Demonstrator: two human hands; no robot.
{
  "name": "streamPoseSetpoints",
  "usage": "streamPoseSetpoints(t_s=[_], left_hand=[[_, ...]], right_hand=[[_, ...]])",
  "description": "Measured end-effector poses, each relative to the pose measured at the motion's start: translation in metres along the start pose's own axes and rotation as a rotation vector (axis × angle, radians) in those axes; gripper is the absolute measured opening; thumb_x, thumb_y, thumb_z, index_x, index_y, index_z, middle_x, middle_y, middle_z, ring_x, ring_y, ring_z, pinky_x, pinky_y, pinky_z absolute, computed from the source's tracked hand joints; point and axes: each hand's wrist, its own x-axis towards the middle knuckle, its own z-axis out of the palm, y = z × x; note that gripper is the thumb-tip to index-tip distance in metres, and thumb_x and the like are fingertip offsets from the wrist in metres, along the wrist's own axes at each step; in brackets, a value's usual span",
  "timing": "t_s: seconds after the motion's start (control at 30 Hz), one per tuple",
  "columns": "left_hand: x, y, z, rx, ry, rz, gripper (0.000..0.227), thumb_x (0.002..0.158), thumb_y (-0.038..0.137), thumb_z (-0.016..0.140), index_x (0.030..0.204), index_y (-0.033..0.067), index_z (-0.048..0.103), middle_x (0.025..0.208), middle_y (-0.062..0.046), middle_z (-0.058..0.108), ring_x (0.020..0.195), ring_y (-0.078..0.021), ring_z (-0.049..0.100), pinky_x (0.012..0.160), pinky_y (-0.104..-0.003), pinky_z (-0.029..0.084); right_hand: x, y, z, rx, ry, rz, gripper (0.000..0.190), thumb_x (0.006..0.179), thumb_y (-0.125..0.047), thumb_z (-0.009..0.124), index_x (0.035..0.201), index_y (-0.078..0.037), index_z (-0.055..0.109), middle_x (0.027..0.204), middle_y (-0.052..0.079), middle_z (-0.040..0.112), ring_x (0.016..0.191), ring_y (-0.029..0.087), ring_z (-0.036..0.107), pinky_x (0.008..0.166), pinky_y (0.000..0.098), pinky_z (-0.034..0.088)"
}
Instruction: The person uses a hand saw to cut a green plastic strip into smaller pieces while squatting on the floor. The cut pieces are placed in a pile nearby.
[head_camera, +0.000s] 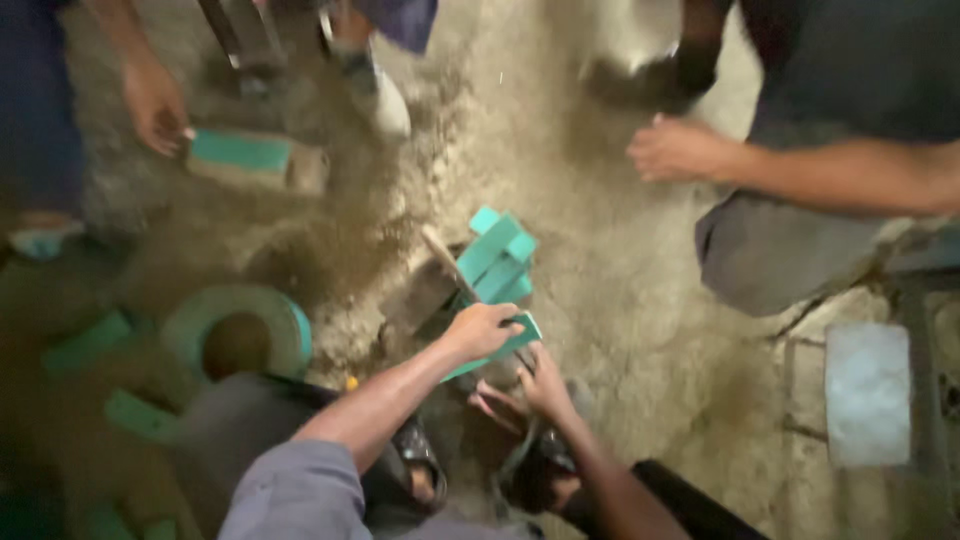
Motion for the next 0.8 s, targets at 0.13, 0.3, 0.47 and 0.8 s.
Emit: streamPoseSetpoints(t_s=[0.13,0.3,0.47,0.8], left_hand=[[0.006,-0.014,-0.012,-0.008,0.129,0.312,0.027,0.088,0.034,0.076,0.099,0.0086,0.073,0.103,-0.013,0.070,0.105,-0.0327,0.068,0.091,-0.041,0.054],[-0.030,-0.012,-0.032,-0.450,0.095,0.350,0.049,0.084,0.030,0.080,0.125,0.0068,0.067,0.119,-0.008,0.063,0.114,-0.0238,0.061,0.100,-0.036,0.048],[-0.072,-0.037,-0.063,-0.314,-0.324,-0.007,0.047,0.081,0.032,0.082,0.118,0.0060,0.070,0.116,-0.010,0.074,0.108,-0.0184,0.068,0.096,-0.035,0.053],[-0.024,-0.117,-0.109,0.015,0.472,-0.114,0.046,0.082,0.050,0.079,0.111,0.0136,0.078,0.104,-0.018,0.076,0.098,-0.0362,0.071,0.086,-0.046,0.055]], right_hand=[[-0.016,-0.054,0.020,0.366,0.135,-0.050,0.038,0.099,-0.017,0.063,0.130,0.005,0.059,0.117,0.019,0.067,0.108,0.028,0.062,0.096,0.0409,0.049],[-0.025,-0.111,0.039,0.661,0.419,-0.048,0.034,0.098,-0.020,0.064,0.127,-0.002,0.063,0.115,0.004,0.072,0.105,0.015,0.065,0.094,0.0336,0.052],[-0.040,-0.136,-0.031,0.716,0.674,-0.058,0.039,0.099,-0.025,0.067,0.130,-0.003,0.059,0.117,0.006,0.068,0.104,0.022,0.066,0.094,0.0439,0.054],[-0.035,-0.072,-0.030,-0.202,0.195,0.058,0.054,0.097,-0.042,0.061,0.134,-0.003,0.060,0.122,0.018,0.073,0.113,0.028,0.071,0.098,0.0404,0.055]])
